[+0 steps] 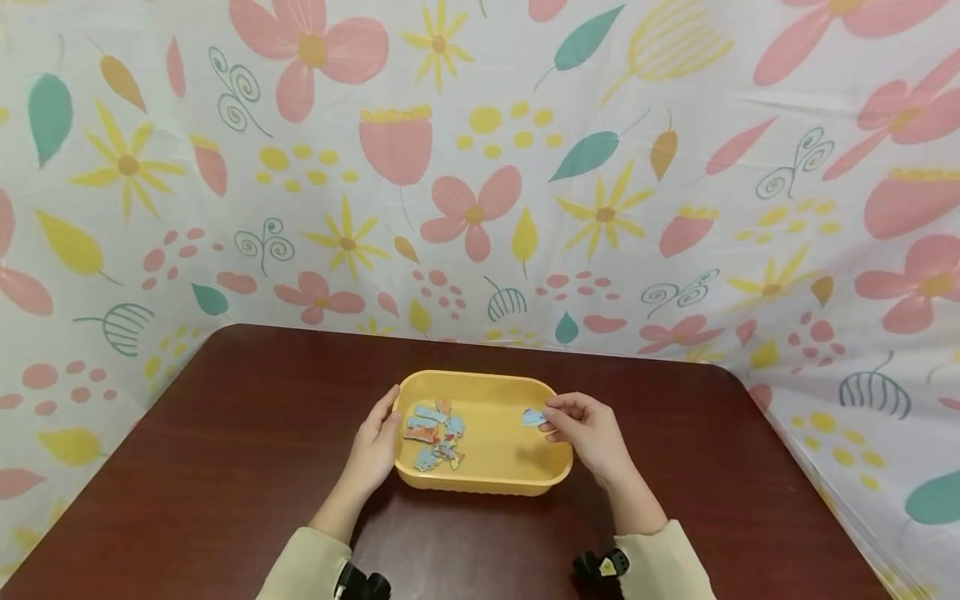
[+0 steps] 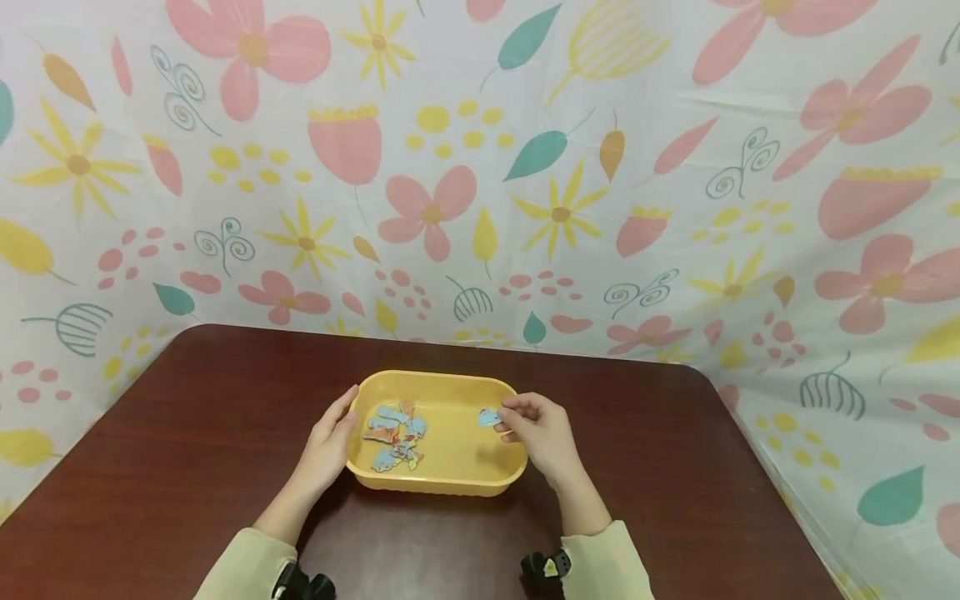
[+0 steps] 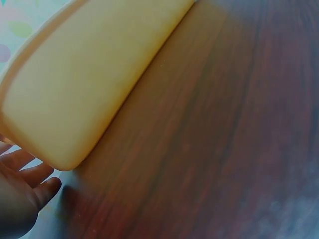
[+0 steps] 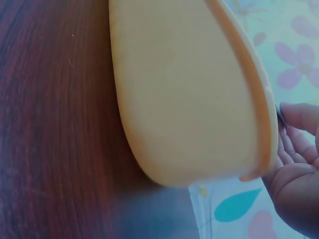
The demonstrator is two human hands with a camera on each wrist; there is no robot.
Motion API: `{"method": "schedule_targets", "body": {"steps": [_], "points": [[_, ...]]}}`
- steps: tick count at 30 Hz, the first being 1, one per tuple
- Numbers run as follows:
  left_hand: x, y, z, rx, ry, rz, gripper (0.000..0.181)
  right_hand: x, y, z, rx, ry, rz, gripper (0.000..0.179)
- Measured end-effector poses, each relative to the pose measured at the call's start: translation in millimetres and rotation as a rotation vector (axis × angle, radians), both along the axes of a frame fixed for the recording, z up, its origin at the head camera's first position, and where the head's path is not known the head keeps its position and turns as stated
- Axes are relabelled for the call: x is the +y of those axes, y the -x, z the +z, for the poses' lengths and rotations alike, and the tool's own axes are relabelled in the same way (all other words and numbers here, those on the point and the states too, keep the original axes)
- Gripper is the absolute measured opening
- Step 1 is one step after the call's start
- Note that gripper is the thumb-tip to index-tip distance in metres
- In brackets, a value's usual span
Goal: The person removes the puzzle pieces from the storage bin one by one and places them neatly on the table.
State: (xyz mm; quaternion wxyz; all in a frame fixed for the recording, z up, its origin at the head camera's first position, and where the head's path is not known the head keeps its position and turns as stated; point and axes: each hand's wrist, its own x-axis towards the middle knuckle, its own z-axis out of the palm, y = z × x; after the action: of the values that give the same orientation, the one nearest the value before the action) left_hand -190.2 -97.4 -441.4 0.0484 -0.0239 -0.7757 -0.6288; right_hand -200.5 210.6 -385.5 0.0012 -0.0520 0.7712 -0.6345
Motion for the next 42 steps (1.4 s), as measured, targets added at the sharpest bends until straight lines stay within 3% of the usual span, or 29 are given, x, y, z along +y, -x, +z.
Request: {"method": "schedule_targets", "body": {"steps": [10,21,29,42], "points": [[-0.6,2.1,4.6,0.005,-0.007,-0.021,0.047,22,2.2,0.1,0.05,0.056,-0.087,0.03],[-1.3,-0.4,2.0,-0.018,0.004,-0.024,0.047,50,5.8,-7.5,0.0,0.127,-0.177,0.012],[-2.0,4.5,4.2,-0.018,0.013,-0.033,0.047,70,9.3,-14.0,-0.068,0.231,-0.227,0.006],[-1.0,2.6,5.3,-0.026,-0.013,-0.042,0.047,88,13.3,-29.4,-0.199,0.23,-0.246,0.019]]}}
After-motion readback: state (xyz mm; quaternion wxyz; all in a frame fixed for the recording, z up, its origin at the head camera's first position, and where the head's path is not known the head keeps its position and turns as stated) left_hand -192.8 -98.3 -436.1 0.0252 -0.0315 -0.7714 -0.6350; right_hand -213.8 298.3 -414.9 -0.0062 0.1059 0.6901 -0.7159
